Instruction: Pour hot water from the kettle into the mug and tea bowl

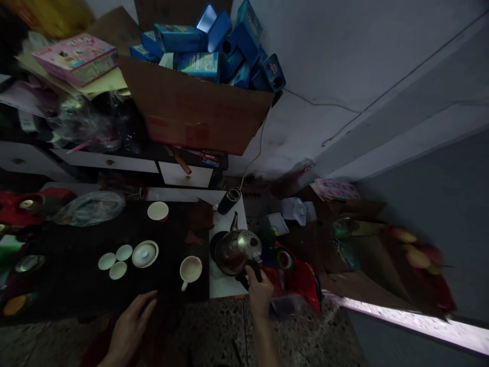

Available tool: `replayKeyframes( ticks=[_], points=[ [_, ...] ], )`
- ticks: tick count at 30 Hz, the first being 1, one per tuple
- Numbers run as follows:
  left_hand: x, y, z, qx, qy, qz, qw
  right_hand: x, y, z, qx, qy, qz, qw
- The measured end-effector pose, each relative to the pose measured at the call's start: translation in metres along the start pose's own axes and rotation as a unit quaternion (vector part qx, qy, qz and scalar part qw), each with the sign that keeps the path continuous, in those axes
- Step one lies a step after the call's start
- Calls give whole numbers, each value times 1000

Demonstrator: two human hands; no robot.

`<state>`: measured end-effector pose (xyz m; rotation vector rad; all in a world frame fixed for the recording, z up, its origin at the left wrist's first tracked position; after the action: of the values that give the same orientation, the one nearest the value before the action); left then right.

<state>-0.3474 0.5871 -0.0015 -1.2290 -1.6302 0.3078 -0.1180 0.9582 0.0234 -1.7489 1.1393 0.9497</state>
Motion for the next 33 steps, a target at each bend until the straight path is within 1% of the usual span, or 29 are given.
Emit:
replayKeyframes(
  ticks=[4,7,11,14,17,20,22,24,26,28,29,31,33],
  points=[
    [-12,-21,0,17,-18,17,1000,3,15,7,7,-36,-4,999],
    [-19,-29,2,32,-26,23,999,0,23,8,-1,-57,-9,998],
    [-23,-26,3,30,-31,8,999,-6,29,7,1,-66,-21,998],
    [-24,-22,3,28,-28,-3,999,-5,34,4,-13,-70,-29,997],
    [-25,-21,2,32,-28,3,999,6,33,3,-15,-61,-40,997],
    [-22,-30,3,51,-17,14,998,18,26,5,2,-45,-59,997],
    [-16,-42,8,72,-2,40,997,20,24,6,2,-40,-67,997],
    [-5,-59,18,104,18,79,991,19,26,6,-5,-32,-74,997],
    [11,-76,30,147,39,132,979,16,28,6,-19,-19,-88,996],
    [30,-88,44,181,51,197,962,12,29,5,-35,-22,-133,990],
    [40,-90,51,186,51,230,954,10,29,3,-43,-34,-158,986],
    [58,-88,66,172,49,289,941,6,21,-1,-43,-72,-196,977],
    [74,-80,78,138,53,333,931,7,3,-10,-25,-104,-202,974]
  ],
)
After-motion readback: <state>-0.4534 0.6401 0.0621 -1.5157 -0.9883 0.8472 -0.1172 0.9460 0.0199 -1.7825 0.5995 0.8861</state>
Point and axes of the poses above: each hand's wrist, its own z-axis towards the middle knuckle, its own y-axis out of the palm, x = y × z, the point moved 10 cm from there along z, towards the middle knuckle, and after that the axes turned 8 degrees about z, right-handed, at the moved point
